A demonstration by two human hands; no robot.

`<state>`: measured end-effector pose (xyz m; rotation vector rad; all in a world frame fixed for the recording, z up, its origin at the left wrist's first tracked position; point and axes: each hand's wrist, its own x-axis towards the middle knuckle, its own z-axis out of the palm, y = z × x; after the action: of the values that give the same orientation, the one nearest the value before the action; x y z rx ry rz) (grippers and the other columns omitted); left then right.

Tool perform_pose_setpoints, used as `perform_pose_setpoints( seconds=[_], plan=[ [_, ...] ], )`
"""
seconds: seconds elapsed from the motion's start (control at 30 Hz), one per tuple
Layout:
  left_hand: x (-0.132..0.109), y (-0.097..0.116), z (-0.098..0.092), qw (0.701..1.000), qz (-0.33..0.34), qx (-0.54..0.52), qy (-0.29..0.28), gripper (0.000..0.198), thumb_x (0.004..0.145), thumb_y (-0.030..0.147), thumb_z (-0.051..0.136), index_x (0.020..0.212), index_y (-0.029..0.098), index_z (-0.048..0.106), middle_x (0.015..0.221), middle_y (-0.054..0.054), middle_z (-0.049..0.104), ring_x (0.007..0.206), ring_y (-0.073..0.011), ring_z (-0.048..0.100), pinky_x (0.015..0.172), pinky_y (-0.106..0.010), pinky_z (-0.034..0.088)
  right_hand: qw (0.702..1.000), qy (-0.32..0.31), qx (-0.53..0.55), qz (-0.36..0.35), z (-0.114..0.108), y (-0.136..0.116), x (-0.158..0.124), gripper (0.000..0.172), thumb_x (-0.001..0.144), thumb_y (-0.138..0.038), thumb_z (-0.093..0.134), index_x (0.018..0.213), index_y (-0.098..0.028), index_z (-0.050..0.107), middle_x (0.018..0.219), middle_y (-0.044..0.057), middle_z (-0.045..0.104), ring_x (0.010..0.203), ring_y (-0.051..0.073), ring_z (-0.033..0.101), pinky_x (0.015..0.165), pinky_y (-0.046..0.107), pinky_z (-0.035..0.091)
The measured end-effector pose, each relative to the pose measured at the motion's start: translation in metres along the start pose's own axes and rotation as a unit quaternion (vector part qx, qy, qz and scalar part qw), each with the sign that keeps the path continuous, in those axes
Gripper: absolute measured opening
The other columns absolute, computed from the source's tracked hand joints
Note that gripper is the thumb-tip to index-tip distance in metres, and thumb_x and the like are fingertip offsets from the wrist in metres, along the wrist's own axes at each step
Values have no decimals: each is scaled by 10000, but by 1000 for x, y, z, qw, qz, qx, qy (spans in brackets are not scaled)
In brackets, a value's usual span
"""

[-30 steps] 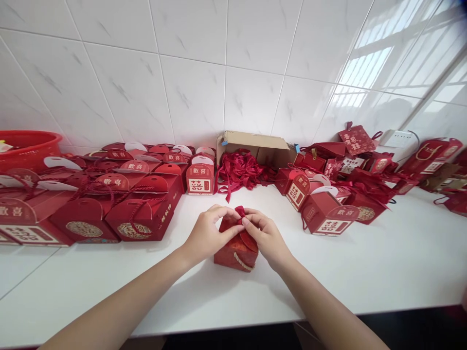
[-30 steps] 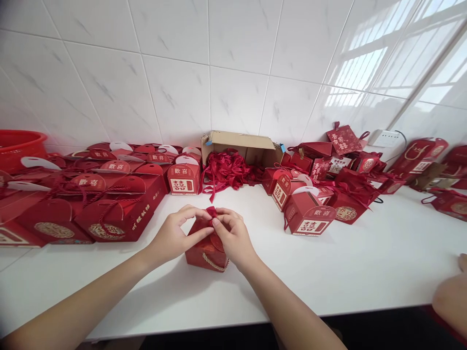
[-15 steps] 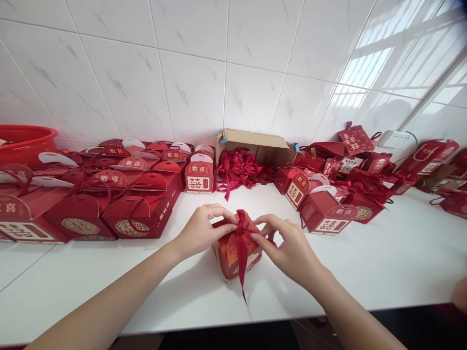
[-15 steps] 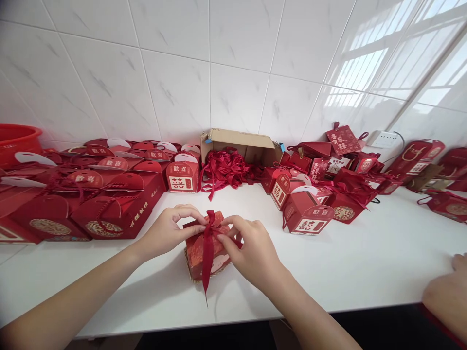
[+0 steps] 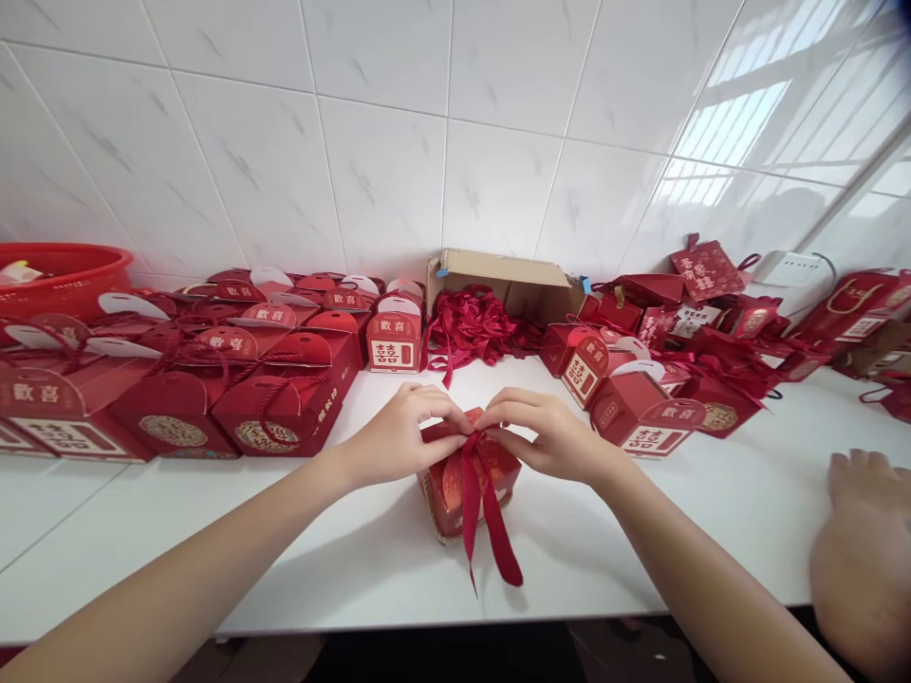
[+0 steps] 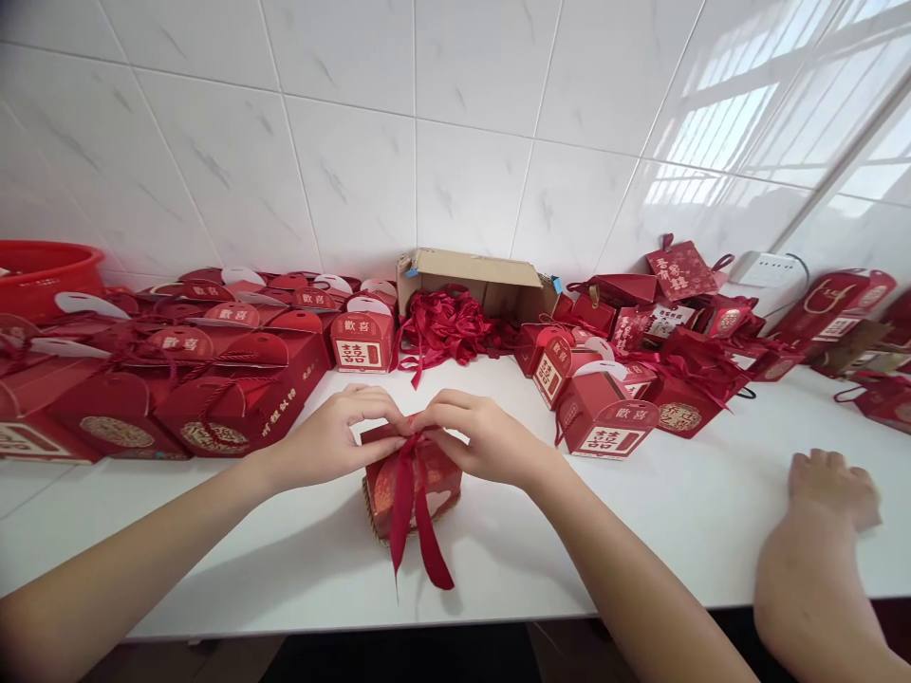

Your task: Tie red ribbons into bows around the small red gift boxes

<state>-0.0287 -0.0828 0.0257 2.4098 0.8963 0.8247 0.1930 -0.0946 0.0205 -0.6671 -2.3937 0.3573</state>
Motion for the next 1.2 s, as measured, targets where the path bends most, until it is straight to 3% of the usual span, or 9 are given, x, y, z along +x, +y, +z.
perform_pose_setpoints(
  seconds=[0.2, 0.37, 0.53, 0.63, 0.77, 0.87, 1.07, 1.2],
  plan=[
    [1, -1, -6, 997, 22, 56, -41, 117, 814, 250, 588, 831, 265, 702, 837, 14, 716, 824, -184, 623, 930, -348, 320, 998, -18, -65, 0, 8, -12, -15, 457, 838, -38, 402, 1181, -243, 624, 1023, 93, 586, 861, 173, 592, 732, 308, 524],
    [5, -5, -18, 993, 17, 106, -57, 103, 823, 312, 601, 853, 280, 693, 865, 16, 715, 895, -201, 594, 979, -373, 256, 998, -35, -58, 7, 14, -10, -16, 482, 824, -16, 414, 1185, -236, 648, 969, 91, 536, 840, 175, 558, 718, 312, 531],
    [5, -8, -23, 980, 66, 185, -28, 149, 831, 213, 546, 850, 259, 686, 840, -13, 707, 886, -216, 562, 969, -406, 232, 998, -54, -38, 21, 17, -9, -16, 528, 817, 15, 442, 1205, -285, 638, 994, 79, 501, 928, 185, 534, 802, 328, 525],
    [1, -3, -19, 970, 85, 224, -47, 211, 831, 166, 492, 886, 242, 680, 845, -36, 668, 896, -221, 535, 960, -436, 229, 998, -53, -19, 27, 20, -6, -17, 517, 830, 9, 445, 1197, -297, 644, 1008, 75, 485, 949, 183, 526, 826, 329, 519],
    [-1, 1, -17, 979, 25, 172, -103, 132, 836, 277, 533, 900, 237, 641, 973, -41, 602, 1015, -238, 483, 975, -428, 267, 999, -46, 10, 19, 23, -1, -19, 531, 827, 26, 423, 1187, -292, 649, 1022, 77, 465, 955, 179, 525, 814, 332, 526],
    [1, 0, -16, 987, -26, 100, -126, 233, 898, 416, 460, 873, 222, 587, 1013, -42, 583, 1042, -233, 459, 973, -405, 307, 999, -36, 24, 12, 24, 1, -18, 547, 812, 45, 420, 1185, -281, 652, 1014, 77, 459, 962, 179, 519, 827, 336, 524],
    [4, -4, -11, 990, -28, -3, -135, 266, 922, 436, 424, 807, 213, 515, 1035, -32, 582, 1011, -195, 483, 904, -324, 390, 998, -23, 52, 7, 24, 1, -16, 517, 840, 22, 418, 1175, -289, 658, 971, 72, 452, 953, 180, 508, 840, 349, 522],
    [4, -4, -12, 987, -28, 24, -157, 363, 931, 465, 390, 793, 210, 607, 1103, -51, 566, 1088, -223, 448, 927, -342, 380, 996, -8, 84, 14, 26, 3, -17, 504, 856, 14, 398, 1170, -280, 661, 955, 68, 446, 935, 172, 505, 816, 333, 526]
  ],
)
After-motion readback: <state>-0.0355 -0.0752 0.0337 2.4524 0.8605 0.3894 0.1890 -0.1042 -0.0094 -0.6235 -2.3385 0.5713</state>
